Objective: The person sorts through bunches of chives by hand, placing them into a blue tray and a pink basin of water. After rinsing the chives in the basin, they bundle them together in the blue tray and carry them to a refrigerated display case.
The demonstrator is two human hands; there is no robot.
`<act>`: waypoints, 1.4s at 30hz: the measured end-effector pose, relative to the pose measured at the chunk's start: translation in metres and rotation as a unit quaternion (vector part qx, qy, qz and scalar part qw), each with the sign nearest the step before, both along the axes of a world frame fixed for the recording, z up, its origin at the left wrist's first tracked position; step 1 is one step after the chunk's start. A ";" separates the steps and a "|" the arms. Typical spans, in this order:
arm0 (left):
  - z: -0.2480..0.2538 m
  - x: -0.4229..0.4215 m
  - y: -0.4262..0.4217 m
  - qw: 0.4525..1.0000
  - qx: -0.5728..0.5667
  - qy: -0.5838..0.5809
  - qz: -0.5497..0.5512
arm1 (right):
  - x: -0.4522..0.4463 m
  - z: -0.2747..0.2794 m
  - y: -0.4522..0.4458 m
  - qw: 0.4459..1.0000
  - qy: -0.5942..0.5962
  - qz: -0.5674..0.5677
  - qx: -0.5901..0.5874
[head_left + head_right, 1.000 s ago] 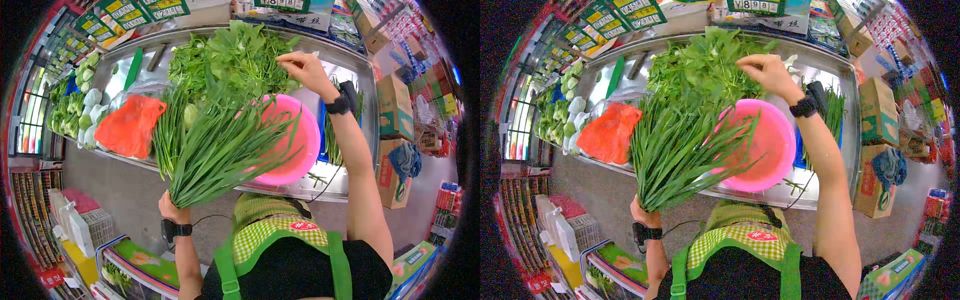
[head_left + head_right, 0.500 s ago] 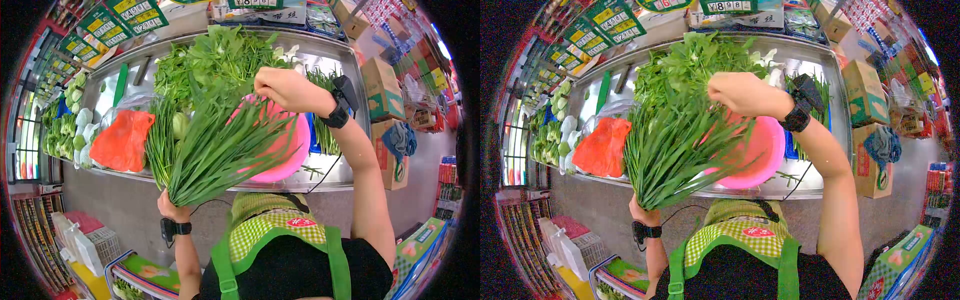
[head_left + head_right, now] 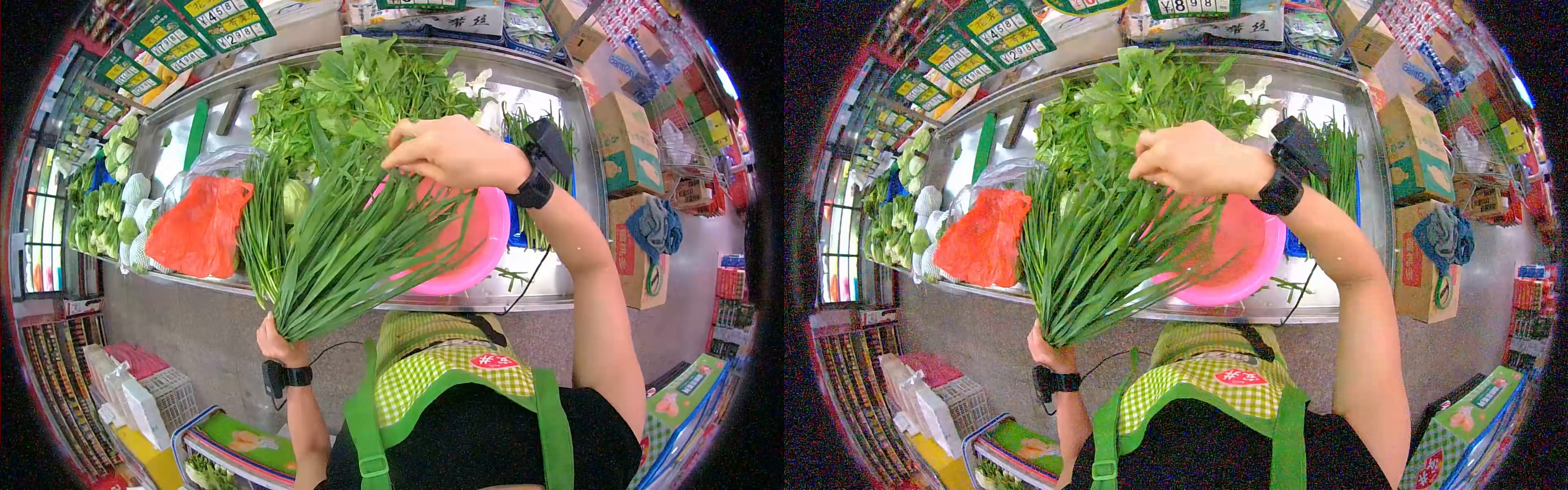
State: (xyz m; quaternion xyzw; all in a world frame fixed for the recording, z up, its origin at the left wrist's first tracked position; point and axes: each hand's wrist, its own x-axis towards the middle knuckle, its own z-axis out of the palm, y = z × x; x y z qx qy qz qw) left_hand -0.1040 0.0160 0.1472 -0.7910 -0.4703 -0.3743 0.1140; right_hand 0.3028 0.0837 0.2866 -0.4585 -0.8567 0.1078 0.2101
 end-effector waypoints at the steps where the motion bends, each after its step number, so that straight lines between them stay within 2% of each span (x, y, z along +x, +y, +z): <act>1: 0.002 0.001 -0.001 1.000 -0.005 0.008 0.004 | 0.000 0.001 0.001 0.999 -0.018 0.000 -0.031; 3: 0.008 0.003 -0.003 1.000 -0.011 0.015 0.010 | -0.001 0.002 0.001 0.999 -0.022 0.005 -0.032; 5: 0.014 0.004 -0.005 0.998 -0.064 0.018 0.016 | -0.001 0.000 0.002 0.999 -0.026 0.011 -0.032; 8: 0.016 0.001 -0.006 0.992 -0.115 0.047 0.039 | 0.000 -0.005 0.002 0.997 -0.063 -0.042 -0.023; 10: 0.014 0.001 -0.007 0.995 -0.087 0.041 0.030 | 0.001 -0.004 0.000 0.992 -0.019 -0.110 0.060; 12: 0.011 0.001 -0.008 0.997 -0.059 0.035 0.020 | 0.005 -0.002 0.004 0.991 0.024 -0.105 0.081; 14: 0.008 0.000 -0.008 1.000 -0.003 0.028 0.009 | 0.008 0.005 0.006 0.974 0.151 -0.079 0.151; 16: 0.006 -0.003 -0.009 0.999 -0.017 0.032 0.014 | 0.005 0.016 0.004 0.970 0.169 -0.077 0.155; 19: 0.009 -0.003 -0.011 0.998 -0.033 0.043 0.014 | 0.005 0.020 0.006 0.988 0.104 0.061 0.093; 20: 0.011 -0.002 -0.011 0.998 -0.033 0.049 0.011 | 0.005 0.016 0.003 0.988 0.103 0.059 0.094; 22: 0.015 -0.002 -0.011 0.997 -0.051 0.058 0.008 | 0.002 0.005 -0.001 0.998 -0.026 0.058 0.011; 23: 0.015 -0.003 -0.011 0.995 -0.070 0.066 0.009 | 0.003 0.002 -0.002 0.997 -0.043 0.066 0.012; 26: 0.012 -0.003 -0.011 0.999 -0.031 0.042 -0.012 | 0.003 0.003 -0.007 0.996 -0.056 0.061 0.014; 30: 0.020 0.000 -0.012 0.996 -0.065 0.062 0.003 | 0.007 0.002 -0.010 0.995 -0.083 0.050 -0.033; 32: 0.017 -0.001 -0.012 0.998 -0.033 0.056 0.012 | 0.006 -0.002 -0.010 0.997 -0.063 0.043 -0.013; 36: 0.014 -0.005 -0.013 0.998 -0.045 0.052 0.012 | 0.005 -0.003 -0.010 1.000 -0.019 0.018 -0.001; 38: 0.008 -0.007 -0.011 0.999 -0.008 0.051 0.011 | 0.005 -0.003 -0.011 1.000 0.002 -0.001 0.001; 40: 0.014 -0.004 -0.014 0.997 -0.048 0.052 0.030 | 0.004 -0.005 -0.011 0.991 0.136 -0.013 -0.008; 41: 0.017 -0.002 -0.015 0.993 -0.088 0.053 0.049 | 0.006 -0.003 -0.011 0.991 0.136 -0.014 -0.008; 42: 0.013 -0.005 -0.015 0.994 -0.088 0.053 0.049 | 0.010 -0.001 -0.011 0.974 0.208 -0.086 0.001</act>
